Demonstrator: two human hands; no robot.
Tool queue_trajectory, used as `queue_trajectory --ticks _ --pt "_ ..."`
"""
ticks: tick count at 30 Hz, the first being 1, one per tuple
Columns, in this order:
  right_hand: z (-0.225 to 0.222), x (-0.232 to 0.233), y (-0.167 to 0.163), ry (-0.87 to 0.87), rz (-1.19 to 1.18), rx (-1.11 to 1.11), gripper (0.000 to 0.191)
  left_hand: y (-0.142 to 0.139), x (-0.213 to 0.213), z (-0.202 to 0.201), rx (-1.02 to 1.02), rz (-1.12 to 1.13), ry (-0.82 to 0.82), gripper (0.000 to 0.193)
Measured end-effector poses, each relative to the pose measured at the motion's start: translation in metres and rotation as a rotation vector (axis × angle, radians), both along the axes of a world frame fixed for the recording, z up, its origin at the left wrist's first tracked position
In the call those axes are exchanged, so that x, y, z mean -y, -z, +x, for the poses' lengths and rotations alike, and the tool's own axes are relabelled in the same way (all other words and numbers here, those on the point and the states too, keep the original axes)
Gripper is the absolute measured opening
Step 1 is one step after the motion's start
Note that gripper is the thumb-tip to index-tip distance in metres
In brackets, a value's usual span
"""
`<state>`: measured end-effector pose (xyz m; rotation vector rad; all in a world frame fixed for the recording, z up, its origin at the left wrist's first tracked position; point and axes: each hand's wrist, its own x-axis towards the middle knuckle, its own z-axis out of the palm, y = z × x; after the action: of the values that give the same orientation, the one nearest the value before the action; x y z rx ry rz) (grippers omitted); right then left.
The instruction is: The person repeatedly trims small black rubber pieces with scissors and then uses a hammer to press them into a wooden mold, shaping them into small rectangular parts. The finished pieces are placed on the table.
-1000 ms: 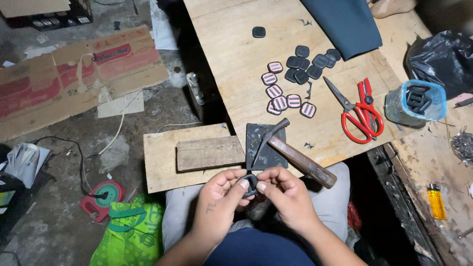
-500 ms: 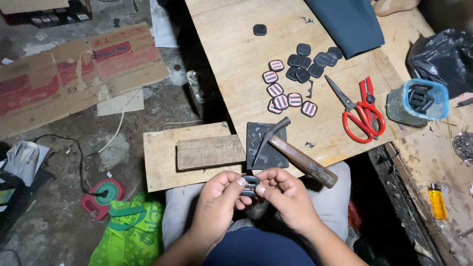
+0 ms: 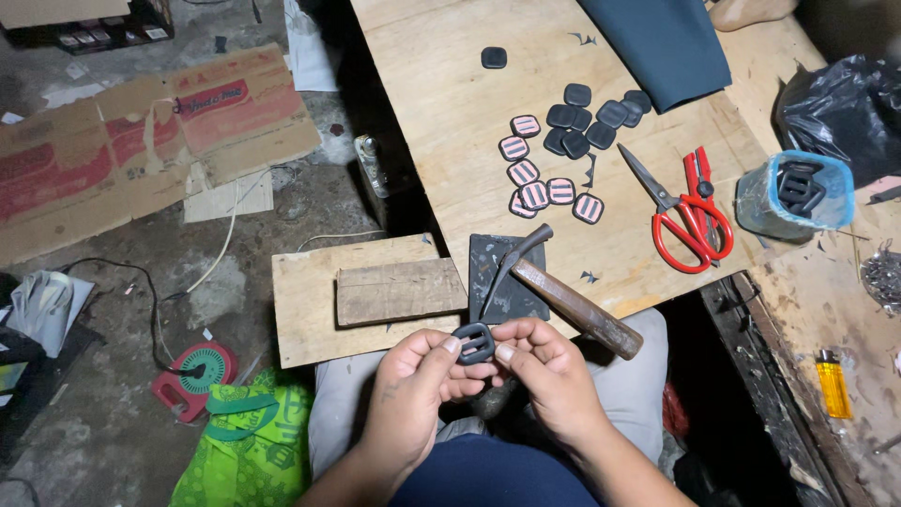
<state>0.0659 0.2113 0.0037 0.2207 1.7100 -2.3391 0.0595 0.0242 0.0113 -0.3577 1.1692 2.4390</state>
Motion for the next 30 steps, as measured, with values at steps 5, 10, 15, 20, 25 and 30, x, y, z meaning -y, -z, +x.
queue_trajectory --ticks 5,10,15,20,25,30 --pt "-0.002 -0.001 0.003 0.021 -0.024 0.007 0.018 -0.002 0.0 0.0 0.014 -0.014 0.018 0.016" --pt "0.0 0.0 0.001 0.014 0.002 -0.02 0.017 0.005 -0.001 0.0 0.008 -0.043 0.011 0.02" --pt "-0.001 -0.001 0.001 0.013 0.039 0.003 0.017 0.013 -0.001 0.0 -0.023 -0.112 0.035 0.022" --pt "-0.001 -0.005 0.004 0.009 0.107 -0.029 0.021 0.006 -0.006 0.0 -0.211 -0.365 0.088 0.021" --pt "-0.005 -0.017 0.0 0.029 0.182 -0.022 0.022 -0.014 -0.002 -0.021 -0.347 -0.563 0.198 0.019" --pt "-0.017 -0.044 -0.013 0.157 0.176 0.024 0.027 -0.021 0.006 -0.068 -0.758 -1.215 0.052 0.017"
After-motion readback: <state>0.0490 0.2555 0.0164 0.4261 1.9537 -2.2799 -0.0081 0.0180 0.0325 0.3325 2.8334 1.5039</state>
